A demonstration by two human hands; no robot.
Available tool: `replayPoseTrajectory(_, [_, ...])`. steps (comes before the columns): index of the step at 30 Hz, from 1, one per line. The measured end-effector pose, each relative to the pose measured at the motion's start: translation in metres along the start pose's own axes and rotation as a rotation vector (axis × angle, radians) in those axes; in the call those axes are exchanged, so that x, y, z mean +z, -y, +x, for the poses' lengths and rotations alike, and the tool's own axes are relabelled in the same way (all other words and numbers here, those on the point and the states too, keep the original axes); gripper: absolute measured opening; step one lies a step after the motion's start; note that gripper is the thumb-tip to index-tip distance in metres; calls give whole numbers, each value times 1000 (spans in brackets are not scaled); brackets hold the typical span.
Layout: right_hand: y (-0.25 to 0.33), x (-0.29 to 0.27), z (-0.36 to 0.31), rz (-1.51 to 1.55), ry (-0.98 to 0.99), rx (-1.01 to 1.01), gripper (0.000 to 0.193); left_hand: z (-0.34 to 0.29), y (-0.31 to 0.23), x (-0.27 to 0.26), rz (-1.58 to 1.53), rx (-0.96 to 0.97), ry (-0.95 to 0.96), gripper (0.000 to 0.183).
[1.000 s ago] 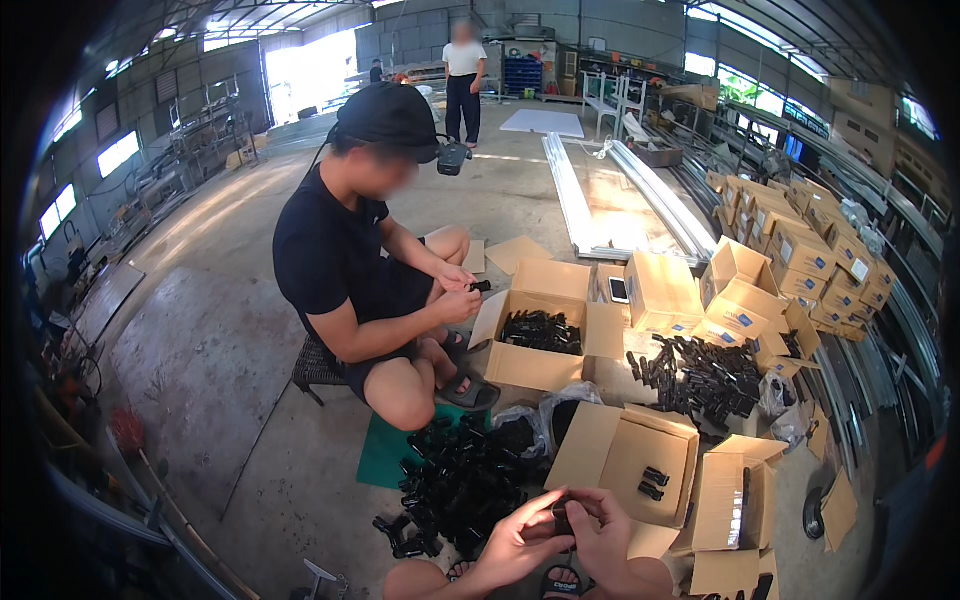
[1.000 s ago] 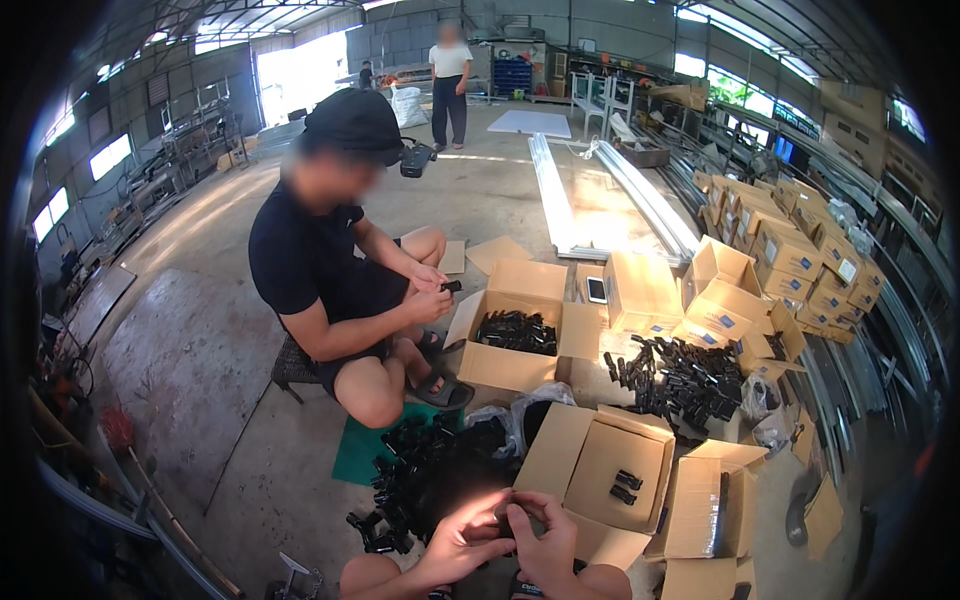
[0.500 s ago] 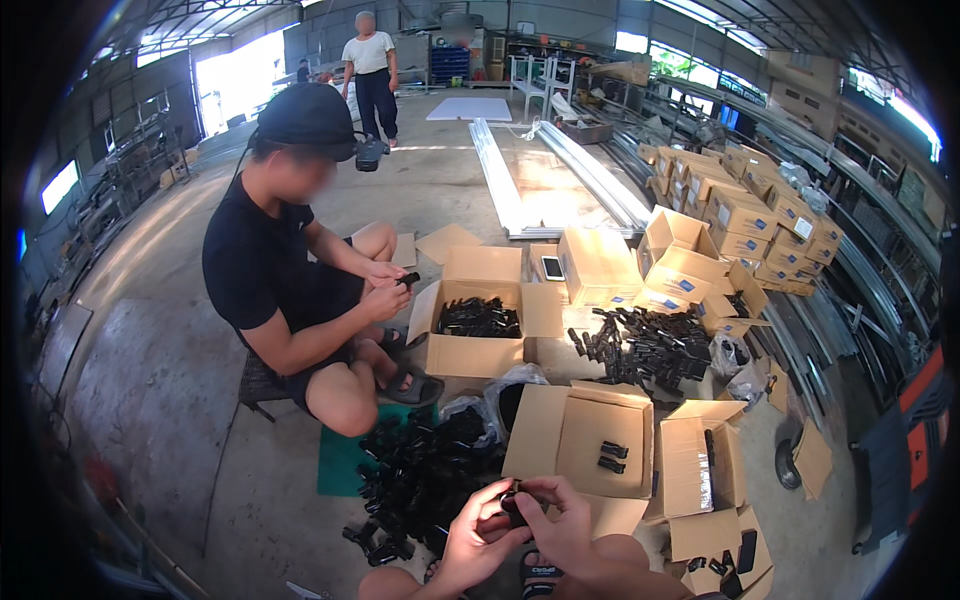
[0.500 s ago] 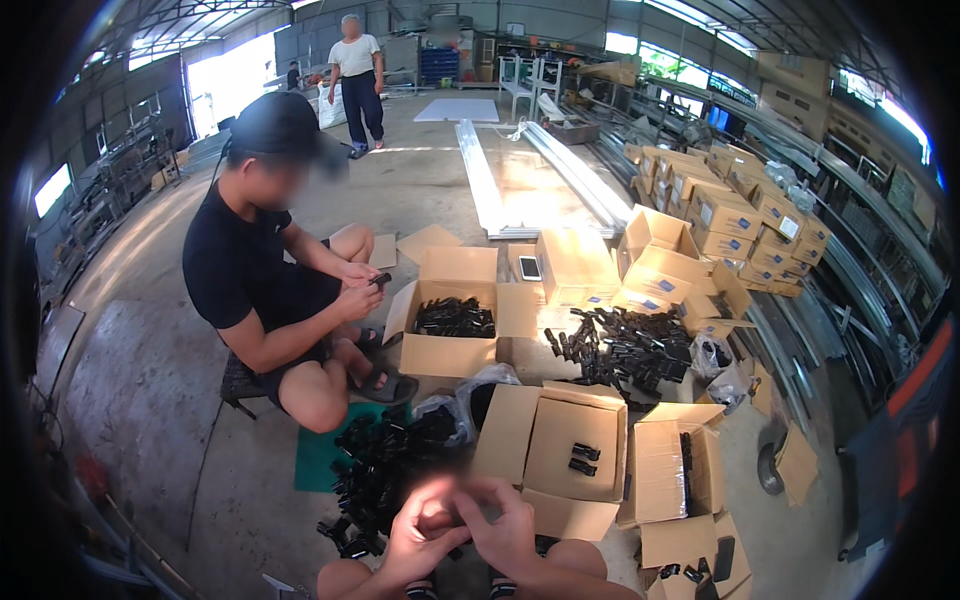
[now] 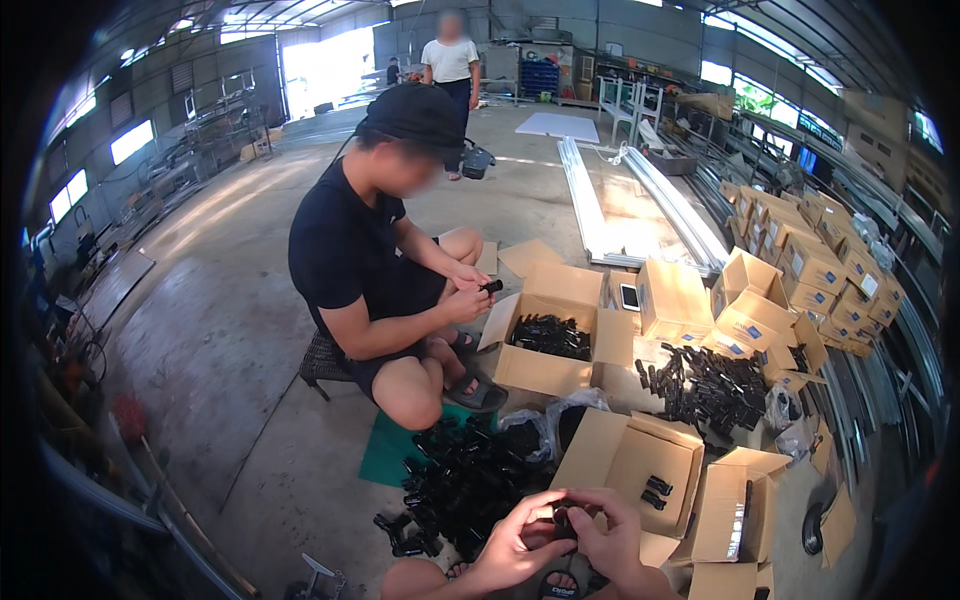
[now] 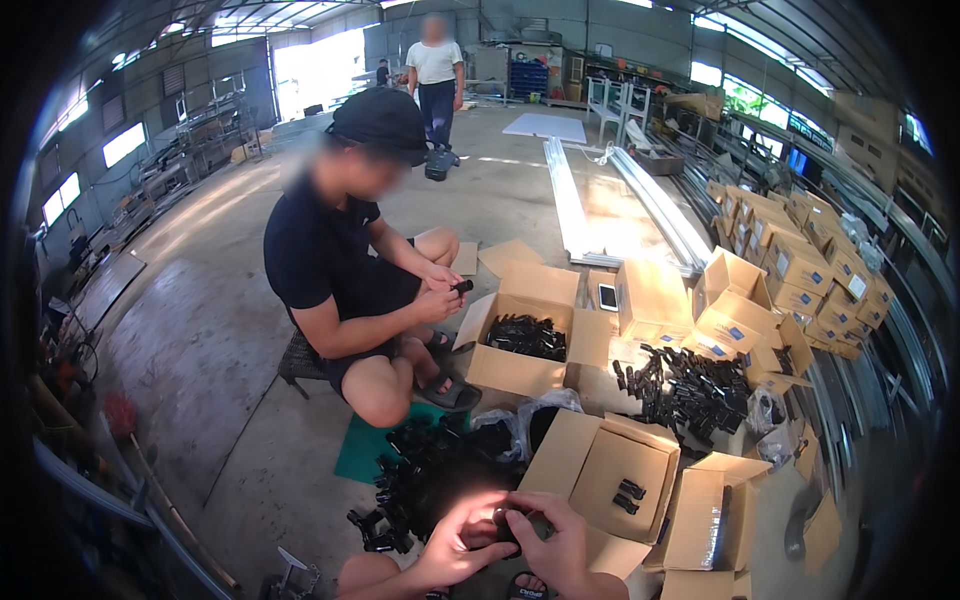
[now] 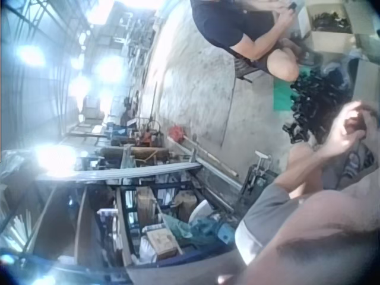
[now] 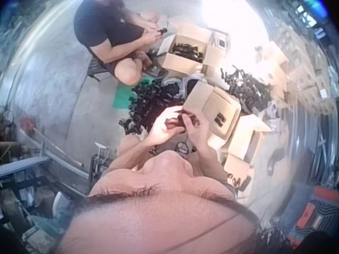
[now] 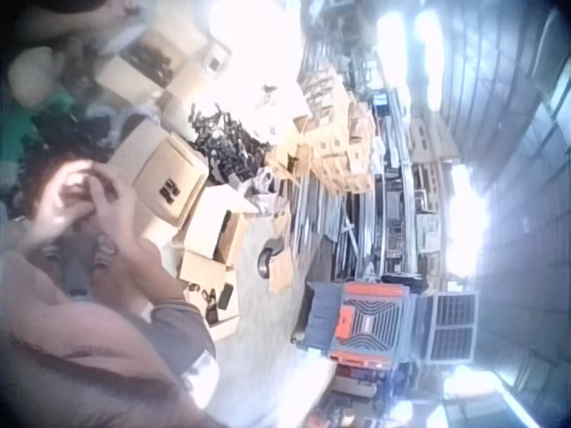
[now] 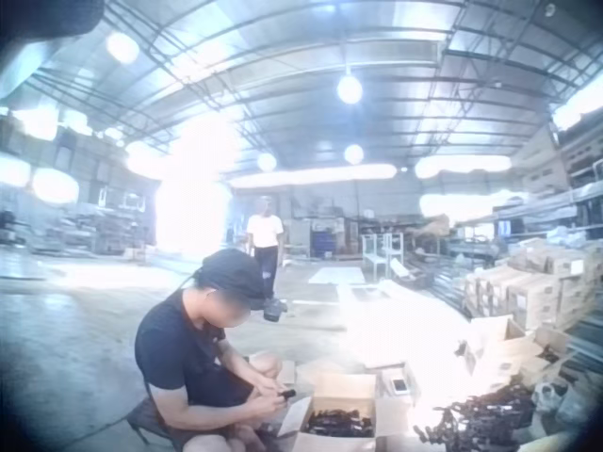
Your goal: The person sorts black plastic components by hand from a large pile on the floor into various cardboard boxes.
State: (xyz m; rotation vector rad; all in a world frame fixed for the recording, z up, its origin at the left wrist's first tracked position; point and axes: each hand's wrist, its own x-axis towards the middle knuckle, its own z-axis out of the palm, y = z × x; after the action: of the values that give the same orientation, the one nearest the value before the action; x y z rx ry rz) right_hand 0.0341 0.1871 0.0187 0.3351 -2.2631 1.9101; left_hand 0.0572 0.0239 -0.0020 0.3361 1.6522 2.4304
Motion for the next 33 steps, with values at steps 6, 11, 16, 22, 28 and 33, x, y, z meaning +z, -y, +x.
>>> replayPoseTrajectory(6, [-9,-7,-2,79,13,114,19,0,0,-1,104,-28,-17,67])
replayPoseTrajectory(11, [-7,-5,-4,115,-24,126,17,1,-3,-1,89,-59,1,64])
replayPoseTrajectory(16, [-3,-6,-4,120,-48,75,16,2,1,-6,38,-45,52,62])
replayPoseTrajectory(22, [-28,-5,-8,272,-39,-12,16,3,4,-3,48,-11,77,63])
replayPoseTrajectory(28, [-26,-5,-14,181,-36,-9,19,-1,9,-5,93,-13,68,63])
replayPoseTrajectory(33, [-18,-21,-9,25,-103,-176,20,9,15,-3,115,75,147,62])
